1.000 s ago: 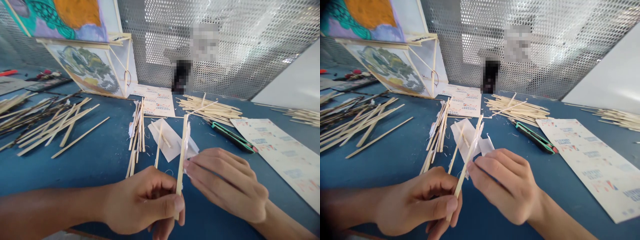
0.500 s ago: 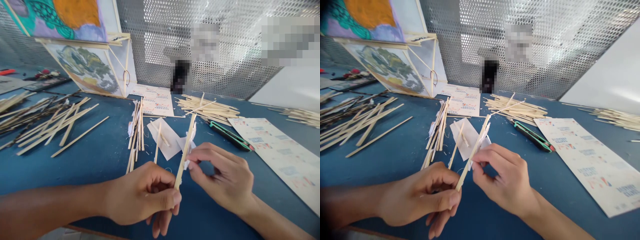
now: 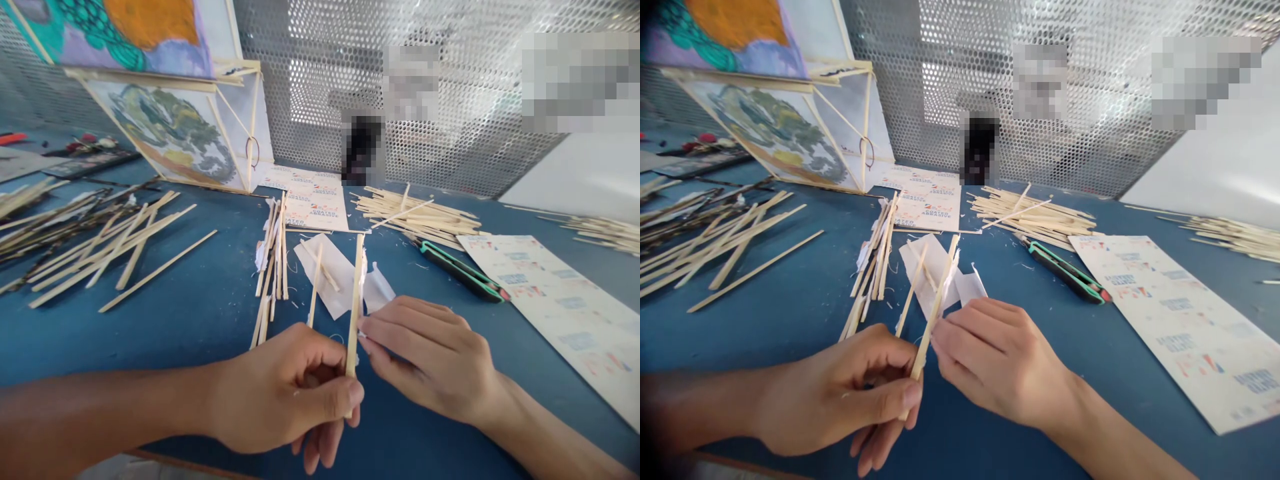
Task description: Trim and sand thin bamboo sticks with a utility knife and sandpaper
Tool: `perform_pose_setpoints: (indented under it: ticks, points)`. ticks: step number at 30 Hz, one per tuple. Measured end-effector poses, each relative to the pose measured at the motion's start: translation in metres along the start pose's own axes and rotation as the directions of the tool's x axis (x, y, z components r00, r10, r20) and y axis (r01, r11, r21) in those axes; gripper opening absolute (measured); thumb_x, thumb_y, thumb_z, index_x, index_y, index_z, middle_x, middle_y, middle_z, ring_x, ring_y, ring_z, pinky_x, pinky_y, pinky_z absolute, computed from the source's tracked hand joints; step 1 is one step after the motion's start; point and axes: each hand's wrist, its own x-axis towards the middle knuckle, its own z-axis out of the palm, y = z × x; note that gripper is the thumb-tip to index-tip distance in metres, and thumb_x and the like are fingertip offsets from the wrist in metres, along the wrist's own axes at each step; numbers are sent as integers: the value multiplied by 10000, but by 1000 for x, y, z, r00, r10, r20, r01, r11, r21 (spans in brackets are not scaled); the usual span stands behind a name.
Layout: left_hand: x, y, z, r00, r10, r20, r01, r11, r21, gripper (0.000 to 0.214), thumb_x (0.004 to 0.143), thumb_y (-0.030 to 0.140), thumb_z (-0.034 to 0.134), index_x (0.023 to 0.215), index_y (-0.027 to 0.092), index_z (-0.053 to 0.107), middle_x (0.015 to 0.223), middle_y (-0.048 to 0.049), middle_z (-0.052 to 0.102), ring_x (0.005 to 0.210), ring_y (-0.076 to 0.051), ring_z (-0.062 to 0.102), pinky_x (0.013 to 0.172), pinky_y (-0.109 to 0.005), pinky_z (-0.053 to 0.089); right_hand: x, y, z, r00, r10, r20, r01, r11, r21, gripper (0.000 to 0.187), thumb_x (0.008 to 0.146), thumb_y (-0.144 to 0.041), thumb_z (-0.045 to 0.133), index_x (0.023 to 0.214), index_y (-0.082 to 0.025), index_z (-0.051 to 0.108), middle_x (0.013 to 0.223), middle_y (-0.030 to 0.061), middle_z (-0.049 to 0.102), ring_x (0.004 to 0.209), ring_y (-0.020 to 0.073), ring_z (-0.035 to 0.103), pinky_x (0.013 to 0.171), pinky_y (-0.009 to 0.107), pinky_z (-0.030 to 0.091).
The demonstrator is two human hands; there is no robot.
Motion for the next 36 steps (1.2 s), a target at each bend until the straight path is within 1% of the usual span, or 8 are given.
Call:
perform_pose_setpoints:
  ticks: [10, 16, 22, 25, 29, 31, 33, 36]
  points:
    - [-2, 4, 2, 998, 0, 59, -2, 1000, 27, 383, 944, 545, 605, 794, 197, 549, 519, 48, 552, 421, -84, 478, 466, -173, 397, 6, -9, -1, 992, 2, -128, -15, 995, -96, 221, 810, 17, 654, 781, -202, 641, 593, -27, 611, 529, 115, 519, 551, 251, 496]
    - [-2, 1, 4, 997, 63, 42, -62, 998, -7, 484, 965, 649, 519, 802, 195, 541, 529, 31, 580, 424, -82, 476, 469, -185, 362, 11, -5, -11, 922, 209, -325, -275, 946, -172, 189, 832, -77, 643, 731, -231, 600, 535, -63, 581, 379, 65, 342, 402, 223, 376]
    - [0, -3, 0, 994, 111, 2, -111, 994, -21, 463, 977, 604, 532, 788, 182, 540, 547, 13, 591, 435, -84, 520, 462, -166, 383, 11, 6, -13, 889, 236, -392, -342, 912, -227, 149, 813, -98, 662, 741, -227, 644, 569, -50, 597, 448, 91, 490, 463, 240, 425]
    - [-3, -3, 5, 993, 117, 4, -117, 992, -38, 470, 972, 607, 538, 774, 181, 544, 524, 14, 572, 422, -80, 498, 461, -164, 394, 5, 31, -27, 772, 359, -524, -523, 828, -203, 135, 788, -116, 675, 716, -231, 673, 584, -39, 600, 507, 127, 531, 532, 283, 464]
    - [-8, -3, 12, 991, 124, 48, -126, 991, 35, 493, 962, 624, 548, 755, 177, 558, 478, 33, 507, 411, -85, 486, 465, -169, 404, -6, 82, -53, 460, 528, -714, -688, 720, 89, 85, 774, -119, 686, 733, -192, 701, 604, -20, 589, 535, 136, 520, 515, 293, 414]
    - [-9, -3, 11, 985, 173, 2, -173, 984, 54, 503, 957, 626, 554, 738, 174, 555, 469, 34, 492, 416, -86, 482, 472, -175, 397, -5, 99, -63, 408, 566, -716, -655, 728, 203, 83, 808, -126, 672, 747, -180, 691, 591, -20, 574, 509, 124, 505, 484, 282, 404]
    - [-9, -2, 6, 972, 224, -77, -221, 974, 43, 494, 956, 605, 571, 726, 168, 555, 469, 29, 507, 420, -82, 473, 483, -181, 390, 2, 102, -70, 453, 598, -661, -608, 749, 262, 91, 859, -180, 675, 770, -179, 690, 588, -13, 583, 475, 116, 498, 454, 279, 406]
    - [-8, -2, -2, 943, 278, -183, -279, 960, 19, 460, 976, 560, 562, 740, 165, 564, 478, 20, 541, 431, -87, 490, 496, -192, 401, 13, 77, -83, 559, 627, -543, -535, 773, 341, 130, 912, -263, 696, 808, -189, 716, 649, 21, 647, 464, 120, 529, 430, 288, 413]
